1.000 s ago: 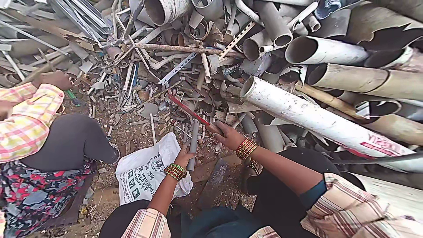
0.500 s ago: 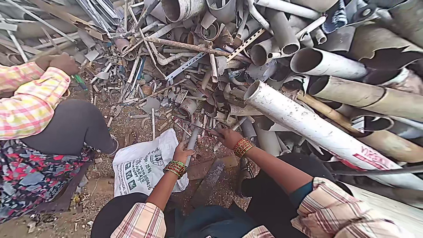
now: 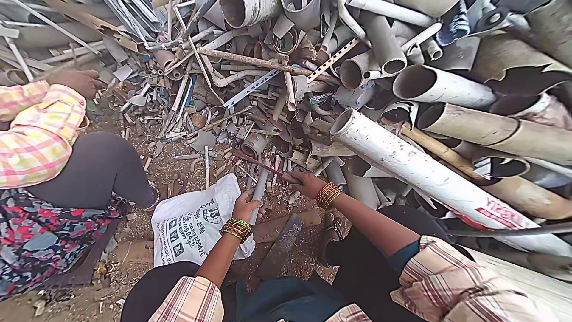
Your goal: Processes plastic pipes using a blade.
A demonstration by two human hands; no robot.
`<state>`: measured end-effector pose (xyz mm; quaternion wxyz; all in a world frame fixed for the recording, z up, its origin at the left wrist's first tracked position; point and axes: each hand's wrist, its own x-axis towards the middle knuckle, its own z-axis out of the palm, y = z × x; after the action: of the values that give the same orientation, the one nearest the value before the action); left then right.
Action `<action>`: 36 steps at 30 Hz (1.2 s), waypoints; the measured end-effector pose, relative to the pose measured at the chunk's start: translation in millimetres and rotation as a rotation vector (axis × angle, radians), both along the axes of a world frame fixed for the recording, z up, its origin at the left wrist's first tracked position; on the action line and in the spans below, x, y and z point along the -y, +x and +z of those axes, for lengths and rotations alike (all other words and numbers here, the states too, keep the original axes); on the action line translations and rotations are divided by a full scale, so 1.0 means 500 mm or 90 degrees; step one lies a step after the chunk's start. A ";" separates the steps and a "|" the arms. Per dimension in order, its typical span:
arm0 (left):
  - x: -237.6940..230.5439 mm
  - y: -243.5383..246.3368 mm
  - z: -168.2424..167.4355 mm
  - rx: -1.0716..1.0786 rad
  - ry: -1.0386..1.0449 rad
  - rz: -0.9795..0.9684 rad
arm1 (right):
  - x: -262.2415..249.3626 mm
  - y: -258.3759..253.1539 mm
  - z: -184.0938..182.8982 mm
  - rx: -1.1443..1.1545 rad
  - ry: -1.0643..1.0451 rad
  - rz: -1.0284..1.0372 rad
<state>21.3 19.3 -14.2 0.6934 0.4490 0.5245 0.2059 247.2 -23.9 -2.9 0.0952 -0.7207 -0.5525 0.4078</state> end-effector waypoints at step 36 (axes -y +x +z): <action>-0.010 -0.008 -0.002 -0.209 0.017 -0.113 | 0.009 -0.018 -0.013 -0.070 -0.044 0.002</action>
<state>17.4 24.1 -15.4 0.6078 0.5304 0.5862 0.0751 238.3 -28.6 -9.7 0.1001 -0.6988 -0.5335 0.4659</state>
